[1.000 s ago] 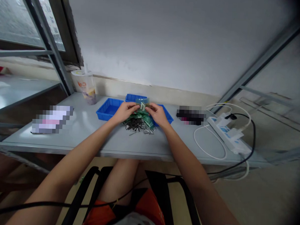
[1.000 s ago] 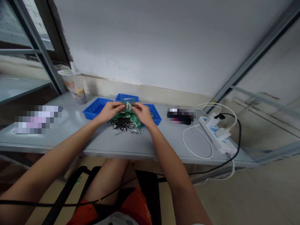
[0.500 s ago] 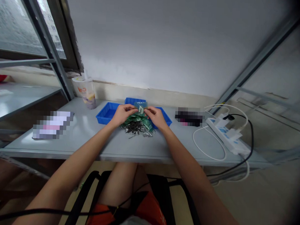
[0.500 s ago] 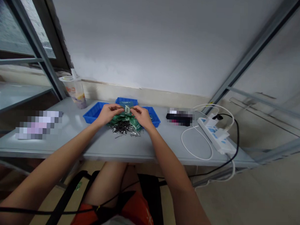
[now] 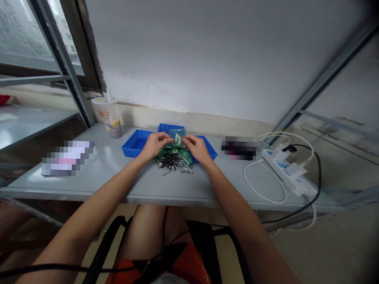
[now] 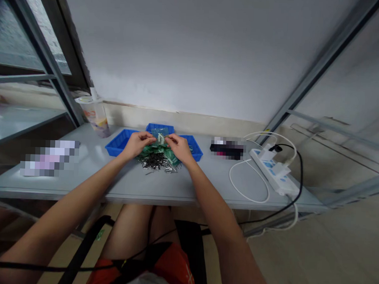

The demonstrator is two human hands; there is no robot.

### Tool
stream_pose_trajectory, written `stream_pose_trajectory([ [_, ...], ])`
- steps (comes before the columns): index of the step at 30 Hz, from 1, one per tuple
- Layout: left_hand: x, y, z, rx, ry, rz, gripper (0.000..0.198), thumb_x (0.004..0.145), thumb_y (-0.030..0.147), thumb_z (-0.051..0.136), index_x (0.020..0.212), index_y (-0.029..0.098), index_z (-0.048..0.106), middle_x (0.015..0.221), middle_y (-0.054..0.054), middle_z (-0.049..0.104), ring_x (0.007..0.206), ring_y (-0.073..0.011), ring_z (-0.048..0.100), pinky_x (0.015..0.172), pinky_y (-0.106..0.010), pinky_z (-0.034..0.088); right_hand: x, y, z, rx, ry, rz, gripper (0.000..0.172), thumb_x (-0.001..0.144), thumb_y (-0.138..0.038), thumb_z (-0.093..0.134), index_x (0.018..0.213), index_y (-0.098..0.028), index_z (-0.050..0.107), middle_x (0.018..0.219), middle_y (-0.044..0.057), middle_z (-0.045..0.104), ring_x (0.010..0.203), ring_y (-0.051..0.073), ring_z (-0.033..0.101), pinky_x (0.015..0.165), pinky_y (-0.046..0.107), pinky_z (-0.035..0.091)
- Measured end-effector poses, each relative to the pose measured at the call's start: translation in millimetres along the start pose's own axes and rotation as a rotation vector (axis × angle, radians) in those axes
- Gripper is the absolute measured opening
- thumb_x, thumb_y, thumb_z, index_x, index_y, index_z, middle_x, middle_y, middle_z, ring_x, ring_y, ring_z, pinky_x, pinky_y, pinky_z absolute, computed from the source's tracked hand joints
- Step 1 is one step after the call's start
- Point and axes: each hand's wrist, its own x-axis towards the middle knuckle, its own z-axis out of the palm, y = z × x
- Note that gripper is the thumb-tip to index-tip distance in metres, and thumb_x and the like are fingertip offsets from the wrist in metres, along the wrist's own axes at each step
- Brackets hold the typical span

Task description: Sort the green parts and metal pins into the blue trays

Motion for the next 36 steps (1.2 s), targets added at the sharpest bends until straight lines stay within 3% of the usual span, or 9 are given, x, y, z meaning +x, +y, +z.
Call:
stream_pose_trajectory([
  [7, -2, 1, 1.0, -0.017, -0.020, 0.020, 0.028, 0.075, 0.040, 0.062, 0.085, 0.014, 0.065, 0.072, -0.003, 0.066, 0.066, -0.0151, 0.059, 0.062, -0.026, 0.046, 1, 3, 0, -0.084, 0.007, -0.048, 0.024, 0.082, -0.042, 0.052, 0.079, -0.019, 0.060, 0.072, 0.000, 0.062, 0.068, 0.014, 0.058, 0.066, 0.027, 0.045],
  [12, -4, 3, 2.0, -0.028, -0.049, 0.041, 0.028, 0.075, 0.041, 0.063, 0.084, 0.014, 0.066, 0.079, -0.005, 0.068, 0.072, -0.0165, 0.061, 0.069, -0.028, 0.048, 2, 4, -1, -0.134, 0.183, -0.044, 0.025, 0.073, -0.041, 0.063, 0.083, -0.019, 0.056, 0.074, 0.000, 0.061, 0.069, 0.014, 0.056, 0.068, 0.028, 0.045],
  [15, -6, 6, 4.7, -0.055, -0.098, 0.082, 0.025, 0.076, 0.038, 0.064, 0.084, 0.015, 0.067, 0.086, -0.006, 0.069, 0.081, -0.0177, 0.062, 0.078, -0.030, 0.048, 0, 0, 2, -0.105, 0.066, -0.082, 0.021, 0.077, -0.038, 0.060, 0.083, -0.019, 0.057, 0.080, 0.003, 0.063, 0.074, 0.015, 0.059, 0.070, 0.029, 0.046],
  [18, -8, 10, 6.3, -0.100, -0.115, 0.125, 0.024, 0.077, 0.037, 0.063, 0.087, 0.015, 0.068, 0.102, -0.010, 0.067, 0.097, -0.0199, 0.061, 0.090, -0.034, 0.044, -4, -4, 6, 0.018, -0.087, -0.096, 0.029, 0.077, -0.038, 0.061, 0.099, -0.020, 0.058, 0.095, 0.005, 0.066, 0.086, 0.017, 0.062, 0.072, 0.029, 0.049],
  [20, -8, 11, 6.0, -0.086, -0.118, 0.141, 0.026, 0.080, 0.039, 0.060, 0.087, 0.016, 0.069, 0.110, -0.011, 0.065, 0.104, -0.0211, 0.058, 0.094, -0.035, 0.042, -5, -5, 8, 0.069, -0.104, -0.095, 0.036, 0.074, -0.039, 0.064, 0.103, -0.020, 0.057, 0.098, 0.006, 0.066, 0.088, 0.018, 0.062, 0.072, 0.030, 0.050],
  [22, -7, 11, 5.3, -0.059, -0.126, 0.143, 0.028, 0.082, 0.040, 0.057, 0.088, 0.016, 0.070, 0.111, -0.011, 0.064, 0.107, -0.0216, 0.056, 0.094, -0.035, 0.043, -4, -4, 8, 0.066, -0.069, -0.086, 0.032, 0.075, -0.040, 0.063, 0.098, -0.018, 0.059, 0.091, 0.005, 0.066, 0.082, 0.017, 0.062, 0.071, 0.030, 0.050],
  [27, -4, 7, 4.3, -0.135, -0.029, 0.025, 0.038, 0.074, 0.036, 0.065, 0.107, 0.017, 0.061, 0.100, -0.009, 0.065, 0.088, -0.0193, 0.061, 0.075, -0.032, 0.050, -1, -1, 3, 0.065, -0.032, -0.013, 0.026, 0.078, -0.041, 0.057, 0.083, -0.016, 0.060, 0.074, 0.002, 0.063, 0.061, 0.013, 0.058, 0.063, 0.029, 0.048],
  [32, -3, 8, 0.5, -0.152, -0.104, -0.059, 0.032, 0.069, 0.036, 0.068, 0.091, 0.013, 0.065, 0.077, -0.005, 0.066, 0.068, -0.0151, 0.060, 0.066, -0.029, 0.049, -1, -3, 2, 0.117, -0.065, 0.004, 0.026, 0.076, -0.040, 0.059, 0.087, -0.017, 0.060, 0.076, 0.002, 0.063, 0.059, 0.012, 0.057, 0.059, 0.027, 0.048],
  [36, -2, 10, -1.5, -0.090, -0.127, -0.058, 0.030, 0.069, 0.035, 0.068, 0.091, 0.014, 0.065, 0.070, -0.002, 0.064, 0.062, -0.0135, 0.057, 0.063, -0.027, 0.046, 0, -3, 2, 0.094, -0.040, 0.003, 0.024, 0.076, -0.040, 0.060, 0.086, -0.019, 0.060, 0.062, -0.003, 0.054, 0.055, 0.012, 0.055, 0.055, 0.025, 0.048],
])
